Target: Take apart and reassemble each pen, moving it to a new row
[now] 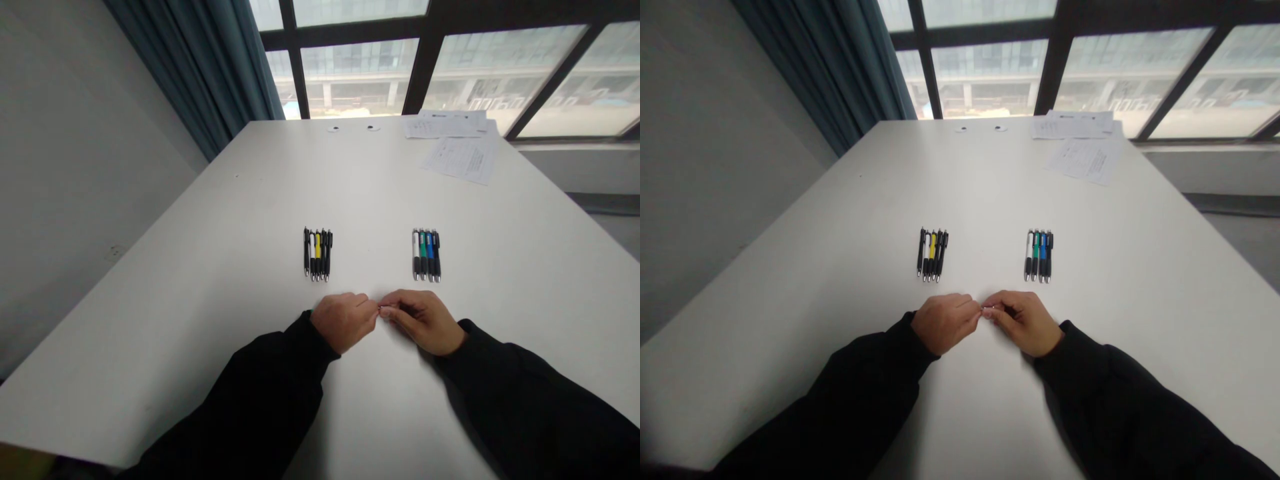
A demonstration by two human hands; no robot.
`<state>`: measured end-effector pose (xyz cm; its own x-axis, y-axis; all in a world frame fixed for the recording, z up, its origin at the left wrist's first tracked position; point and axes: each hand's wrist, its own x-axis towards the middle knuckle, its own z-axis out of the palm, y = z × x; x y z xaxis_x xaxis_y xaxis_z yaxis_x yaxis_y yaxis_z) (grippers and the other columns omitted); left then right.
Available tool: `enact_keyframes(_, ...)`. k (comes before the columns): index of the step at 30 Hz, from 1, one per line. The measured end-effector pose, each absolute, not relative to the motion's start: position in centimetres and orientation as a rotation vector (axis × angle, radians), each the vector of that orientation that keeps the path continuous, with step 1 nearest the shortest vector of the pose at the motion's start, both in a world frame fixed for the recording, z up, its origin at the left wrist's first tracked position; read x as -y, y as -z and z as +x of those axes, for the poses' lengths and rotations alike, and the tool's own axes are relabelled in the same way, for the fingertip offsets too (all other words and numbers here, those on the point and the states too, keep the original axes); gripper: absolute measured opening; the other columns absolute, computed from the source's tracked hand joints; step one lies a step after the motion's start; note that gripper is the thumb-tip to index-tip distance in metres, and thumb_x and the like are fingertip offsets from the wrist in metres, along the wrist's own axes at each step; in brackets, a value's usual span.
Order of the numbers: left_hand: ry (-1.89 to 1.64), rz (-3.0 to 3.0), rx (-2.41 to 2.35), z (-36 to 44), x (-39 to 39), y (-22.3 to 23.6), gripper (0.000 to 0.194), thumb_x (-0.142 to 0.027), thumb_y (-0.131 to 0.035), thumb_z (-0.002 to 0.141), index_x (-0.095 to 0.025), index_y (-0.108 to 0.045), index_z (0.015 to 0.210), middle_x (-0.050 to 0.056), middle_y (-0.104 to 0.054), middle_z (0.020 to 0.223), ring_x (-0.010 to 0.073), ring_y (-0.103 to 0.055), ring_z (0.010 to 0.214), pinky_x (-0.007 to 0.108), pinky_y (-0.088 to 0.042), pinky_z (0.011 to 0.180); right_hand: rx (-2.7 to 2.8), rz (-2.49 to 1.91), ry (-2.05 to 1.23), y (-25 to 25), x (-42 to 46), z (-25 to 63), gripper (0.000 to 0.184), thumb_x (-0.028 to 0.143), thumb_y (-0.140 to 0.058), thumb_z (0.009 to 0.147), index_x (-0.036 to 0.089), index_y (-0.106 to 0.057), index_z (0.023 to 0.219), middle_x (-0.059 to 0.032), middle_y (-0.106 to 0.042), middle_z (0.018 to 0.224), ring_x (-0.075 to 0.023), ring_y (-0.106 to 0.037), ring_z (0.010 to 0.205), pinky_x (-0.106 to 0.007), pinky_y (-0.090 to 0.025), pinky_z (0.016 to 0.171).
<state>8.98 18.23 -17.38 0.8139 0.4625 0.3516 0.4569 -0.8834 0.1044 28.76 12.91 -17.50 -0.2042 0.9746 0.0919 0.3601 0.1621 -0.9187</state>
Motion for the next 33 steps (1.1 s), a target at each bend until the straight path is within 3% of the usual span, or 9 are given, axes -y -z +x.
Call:
enact_keyframes(6, -0.491, 2.828, -0.846, 8.1, -18.8, 16.8, 0.024, -0.026, -0.046, 0.094, -0.020, -0.056, 0.074, -0.001, -0.064, 0.071, 0.0130, -0.056, 0.062, 0.029, -0.030, 0.054, 1.458, -1.362, -0.854, 17.8, -13.4, 30.2, 0.016, 0.032, -0.062, 0.090, 0.017, -0.066, 0.094, 0.0010, -0.060, 0.060, -0.0130, -0.054, 0.050, -0.026, -0.045, 0.050)
enact_keyframes(13, -0.542, 2.812, -0.843, 8.0, -18.9, 17.3, 0.026, -0.030, -0.046, 0.097, -0.020, -0.059, 0.076, -0.001, -0.064, 0.071, 0.0129, -0.056, 0.064, 0.028, -0.034, 0.058, 2.087, -1.254, -0.545, 17.3, -13.6, 29.6, 0.016, 0.020, -0.059, 0.088, 0.017, -0.071, 0.098, -0.0094, -0.066, 0.087, -0.0204, -0.061, 0.080, -0.035, -0.051, 0.075)
enact_keyframes(22, -0.616, 2.855, -0.804, 7.8, -19.0, 17.6, 0.035, -0.036, -0.044, 0.098, -0.019, -0.059, 0.071, -0.001, -0.061, 0.066, 0.0118, -0.054, 0.060, 0.028, -0.032, 0.055, 2.074, -1.270, -0.610, 17.2, -13.5, 29.6, 0.021, 0.028, -0.063, 0.088, 0.018, -0.070, 0.104, -0.0084, -0.066, 0.087, -0.0188, -0.062, 0.078, -0.033, -0.051, 0.073)
enact_keyframes(33, -0.575, 2.852, -0.834, 7.8, -19.0, 17.5, 0.037, -0.039, -0.043, 0.099, -0.019, -0.060, 0.072, 0.000, -0.061, 0.066, 0.0122, -0.054, 0.060, 0.027, -0.031, 0.054, 2.143, -1.299, -0.575, 16.6, -13.4, 29.3, 0.010, 0.021, -0.056, 0.088, 0.017, -0.065, 0.089, -0.0051, -0.058, 0.076, -0.0180, -0.055, 0.072, -0.031, -0.046, 0.066)
